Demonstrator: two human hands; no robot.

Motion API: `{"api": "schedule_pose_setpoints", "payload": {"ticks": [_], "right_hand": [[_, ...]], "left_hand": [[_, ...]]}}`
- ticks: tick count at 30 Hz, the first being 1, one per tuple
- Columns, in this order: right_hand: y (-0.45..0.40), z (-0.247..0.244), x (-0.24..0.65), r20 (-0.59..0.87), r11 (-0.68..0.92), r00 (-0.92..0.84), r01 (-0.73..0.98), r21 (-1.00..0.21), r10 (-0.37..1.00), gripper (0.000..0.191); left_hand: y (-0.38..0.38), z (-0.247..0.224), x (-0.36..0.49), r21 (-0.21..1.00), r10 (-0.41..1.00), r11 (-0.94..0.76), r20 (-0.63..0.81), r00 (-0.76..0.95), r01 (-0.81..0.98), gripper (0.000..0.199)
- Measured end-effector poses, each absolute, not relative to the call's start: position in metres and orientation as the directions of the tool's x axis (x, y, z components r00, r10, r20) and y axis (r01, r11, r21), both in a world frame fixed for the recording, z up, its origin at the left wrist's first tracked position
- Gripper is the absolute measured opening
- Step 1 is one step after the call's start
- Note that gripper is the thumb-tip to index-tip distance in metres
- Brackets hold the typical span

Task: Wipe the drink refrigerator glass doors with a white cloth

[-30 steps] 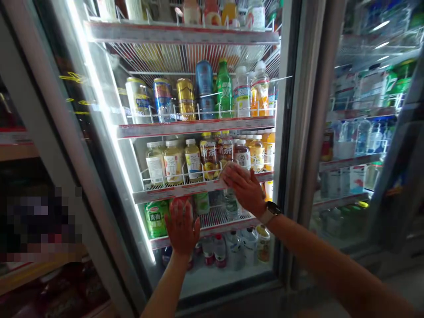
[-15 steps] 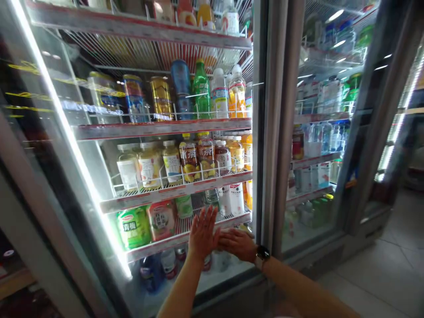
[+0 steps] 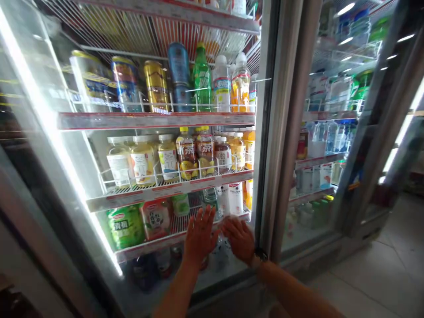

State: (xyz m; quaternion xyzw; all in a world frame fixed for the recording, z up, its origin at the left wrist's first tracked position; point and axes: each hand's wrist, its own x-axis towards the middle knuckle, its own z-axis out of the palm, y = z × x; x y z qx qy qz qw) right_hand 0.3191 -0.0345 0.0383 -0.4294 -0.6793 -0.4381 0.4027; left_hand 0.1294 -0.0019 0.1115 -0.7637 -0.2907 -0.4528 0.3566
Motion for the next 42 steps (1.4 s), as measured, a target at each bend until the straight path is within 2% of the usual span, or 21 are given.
{"api": "schedule_pose_setpoints", "payload": {"ticks": [2, 4, 6, 8, 13, 16, 19, 22, 26, 29, 31, 38, 40, 42], "right_hand": [[-0.040, -0.004, 0.315, 0.880, 0.300, -0.387, 0.904, 0.304, 0.274, 0.047], [-0.042, -0.020, 0.317, 0.821, 0.337, -0.478, 0.864, 0.375, 0.312, 0.049], [-0.040, -0.005, 0.326, 0.785, 0.346, -0.531, 0.837, 0.424, 0.320, 0.050], [-0.034, 0.036, 0.338, 0.809, 0.313, -0.506, 0.853, 0.418, 0.299, 0.052], [-0.021, 0.165, 0.363, 0.951, 0.166, -0.200, 0.972, 0.164, 0.235, 0.070], [-0.020, 0.194, 0.366, 0.984, 0.136, -0.003, 0.990, -0.022, 0.177, 0.068], [-0.022, 0.167, 0.357, 0.978, 0.136, 0.112, 0.981, -0.137, 0.178, 0.066], [-0.030, 0.103, 0.342, 0.962, 0.117, 0.175, 0.972, -0.202, 0.211, 0.066], [-0.041, 0.018, 0.328, 0.941, 0.088, 0.179, 0.973, -0.212, 0.288, 0.067], [-0.041, 0.002, 0.330, 0.949, 0.096, 0.145, 0.979, -0.177, 0.279, 0.067], [-0.036, 0.024, 0.335, 0.961, 0.119, 0.111, 0.982, -0.144, 0.253, 0.067], [-0.024, 0.179, 0.335, 0.978, 0.195, 0.074, 0.974, -0.112, 0.194, 0.064], [-0.024, 0.188, 0.324, 0.979, 0.188, 0.061, 0.977, -0.098, 0.193, 0.065], [-0.026, 0.170, 0.311, 0.977, 0.187, -0.016, 0.982, -0.024, 0.213, 0.067]], "left_hand": [[-0.001, 0.111, 0.129, -0.292, 0.118, -0.571, 0.896, 0.429, 0.767, 0.072], [0.000, 0.111, 0.129, -0.302, 0.107, -0.565, 0.896, 0.431, 0.768, 0.070], [-0.001, 0.112, 0.130, -0.301, 0.097, -0.563, 0.901, 0.423, 0.770, 0.069], [-0.003, 0.114, 0.130, -0.302, 0.089, -0.561, 0.904, 0.418, 0.771, 0.068], [-0.005, 0.117, 0.129, -0.305, 0.085, -0.562, 0.903, 0.421, 0.769, 0.069], [-0.005, 0.118, 0.129, -0.299, 0.086, -0.569, 0.905, 0.417, 0.766, 0.069], [-0.006, 0.119, 0.129, -0.306, 0.078, -0.570, 0.904, 0.421, 0.763, 0.068], [-0.006, 0.119, 0.129, -0.321, 0.065, -0.552, 0.904, 0.423, 0.769, 0.068], [-0.004, 0.118, 0.129, -0.329, 0.053, -0.546, 0.904, 0.423, 0.771, 0.069], [-0.003, 0.117, 0.129, -0.328, 0.051, -0.548, 0.905, 0.423, 0.769, 0.070], [-0.003, 0.116, 0.129, -0.334, 0.052, -0.542, 0.902, 0.428, 0.771, 0.071], [0.000, 0.114, 0.128, -0.330, 0.057, -0.545, 0.903, 0.426, 0.771, 0.071], [-0.002, 0.114, 0.129, -0.325, 0.069, -0.547, 0.901, 0.428, 0.771, 0.070], [-0.007, 0.116, 0.128, -0.324, 0.074, -0.573, 0.895, 0.441, 0.753, 0.070]]}}
